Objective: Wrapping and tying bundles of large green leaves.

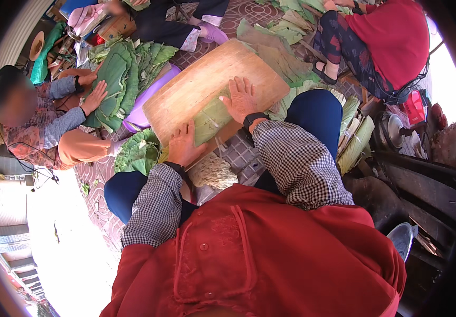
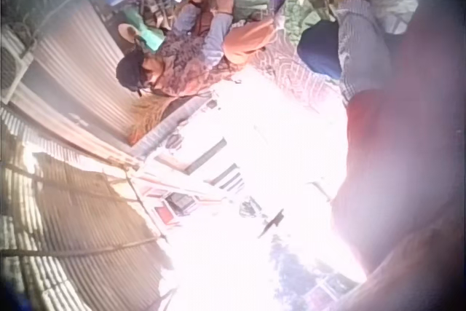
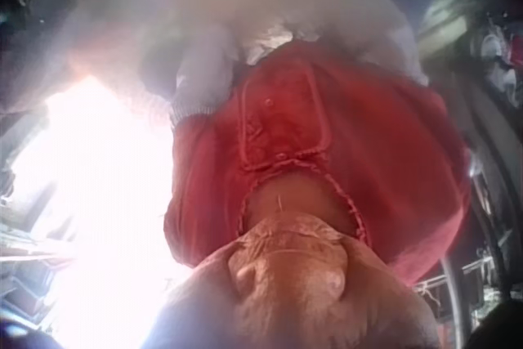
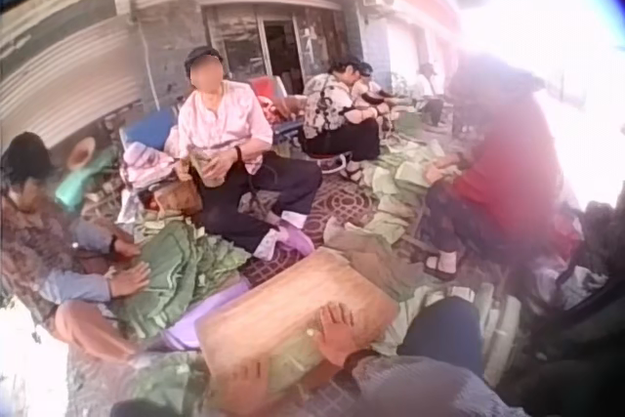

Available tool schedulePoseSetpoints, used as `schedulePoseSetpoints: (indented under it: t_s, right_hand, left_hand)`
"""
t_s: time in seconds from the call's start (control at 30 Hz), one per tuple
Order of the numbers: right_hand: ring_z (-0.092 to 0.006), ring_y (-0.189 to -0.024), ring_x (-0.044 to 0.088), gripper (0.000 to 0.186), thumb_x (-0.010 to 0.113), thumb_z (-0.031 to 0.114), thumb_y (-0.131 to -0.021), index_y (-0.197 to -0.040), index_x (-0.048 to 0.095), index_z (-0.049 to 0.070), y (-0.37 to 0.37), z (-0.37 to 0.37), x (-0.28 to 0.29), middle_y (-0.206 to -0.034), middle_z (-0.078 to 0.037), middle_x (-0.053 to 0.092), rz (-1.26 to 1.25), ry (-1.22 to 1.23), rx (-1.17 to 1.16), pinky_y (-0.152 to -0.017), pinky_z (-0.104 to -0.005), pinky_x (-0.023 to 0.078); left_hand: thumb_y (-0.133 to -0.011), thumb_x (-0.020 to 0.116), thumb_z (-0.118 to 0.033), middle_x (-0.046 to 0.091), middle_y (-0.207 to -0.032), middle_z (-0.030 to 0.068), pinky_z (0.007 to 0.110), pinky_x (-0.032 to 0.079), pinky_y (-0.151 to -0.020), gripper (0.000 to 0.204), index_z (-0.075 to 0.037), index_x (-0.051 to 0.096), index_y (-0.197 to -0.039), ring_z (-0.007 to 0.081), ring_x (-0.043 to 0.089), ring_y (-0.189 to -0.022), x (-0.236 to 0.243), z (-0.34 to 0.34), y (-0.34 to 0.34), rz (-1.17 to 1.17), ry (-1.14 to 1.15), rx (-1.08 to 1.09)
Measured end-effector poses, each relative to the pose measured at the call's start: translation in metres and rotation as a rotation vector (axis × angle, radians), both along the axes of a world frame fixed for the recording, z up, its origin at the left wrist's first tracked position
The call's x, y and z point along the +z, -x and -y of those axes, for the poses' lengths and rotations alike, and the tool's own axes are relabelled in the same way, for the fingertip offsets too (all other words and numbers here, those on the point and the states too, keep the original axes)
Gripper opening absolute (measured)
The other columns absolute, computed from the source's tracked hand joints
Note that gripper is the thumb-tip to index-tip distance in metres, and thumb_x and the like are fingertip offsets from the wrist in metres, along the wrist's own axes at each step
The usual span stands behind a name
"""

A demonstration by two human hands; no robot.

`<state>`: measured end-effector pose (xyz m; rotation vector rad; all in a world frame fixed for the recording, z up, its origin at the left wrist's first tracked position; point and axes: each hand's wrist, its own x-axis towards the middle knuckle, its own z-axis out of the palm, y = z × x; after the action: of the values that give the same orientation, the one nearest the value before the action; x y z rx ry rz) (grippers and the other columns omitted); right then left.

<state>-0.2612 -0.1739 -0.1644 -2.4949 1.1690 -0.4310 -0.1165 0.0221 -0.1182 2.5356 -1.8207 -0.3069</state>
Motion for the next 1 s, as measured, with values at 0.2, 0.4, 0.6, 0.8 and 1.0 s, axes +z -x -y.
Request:
schedulePoseSetpoints:
  t_s: [0.2,0.4,0.6,0.8,1.0]
  right_hand:
    - [-0.0427,-0.145,0.023,0.066,0.055,0.040,-0.096,-0.147,0.037,0.001,0.005,0.013,0.020,-0.156,-0.021,0.029,0.221,0.015,-0.060,-0.119,-0.0493,0.021]
    - [-0.0418,-0.143,0.027,0.066,0.057,0.037,-0.096,-0.146,0.036,0.000,-0.008,0.000,0.027,-0.154,-0.022,0.031,0.454,-0.039,-0.008,-0.118,-0.0457,0.026]
    - [-0.0436,-0.139,0.034,0.073,0.065,0.032,-0.091,-0.145,0.032,-0.006,-0.016,-0.024,0.009,-0.152,-0.027,0.031,0.312,-0.251,0.166,-0.114,-0.0431,0.034]
    - [-0.0381,-0.137,0.041,0.085,0.070,0.036,-0.087,-0.148,0.028,-0.006,-0.027,-0.026,0.012,-0.157,-0.023,0.026,0.322,-0.229,0.089,-0.114,-0.0425,0.036]
    - [-0.0285,-0.115,0.061,0.064,0.074,0.021,-0.089,-0.140,0.044,-0.002,-0.025,0.002,0.099,-0.131,-0.014,0.060,1.161,-1.797,0.218,-0.101,-0.0421,0.049]
  left_hand:
    - [-0.079,0.071,-0.041,0.064,-0.114,0.0198,0.046,0.050,-0.090,0.071,0.001,0.052,-0.133,0.0384,0.063,-0.100,0.002,0.002,-0.007,-0.231,0.164,0.054]
    - [-0.091,0.065,-0.027,0.070,-0.101,0.0151,0.041,0.056,-0.083,0.040,0.003,0.061,-0.117,0.0254,0.069,-0.089,-0.012,0.008,-0.037,-1.314,0.256,0.421]
    - [-0.093,0.065,-0.013,0.069,-0.104,0.0130,0.038,0.057,-0.083,0.029,0.004,0.060,-0.116,0.0227,0.069,-0.092,-0.015,0.011,-0.022,-1.921,0.192,0.727]
    - [-0.087,0.070,-0.002,0.066,-0.117,0.0127,0.038,0.056,-0.089,0.043,0.002,0.055,-0.126,0.0228,0.067,-0.101,-0.014,0.017,-0.007,-1.804,0.254,0.583]
    - [-0.084,0.071,0.000,0.066,-0.115,0.0107,0.037,0.053,-0.093,0.051,0.002,0.052,-0.131,0.0210,0.065,-0.104,0.039,0.020,-0.001,-1.884,0.460,0.388]
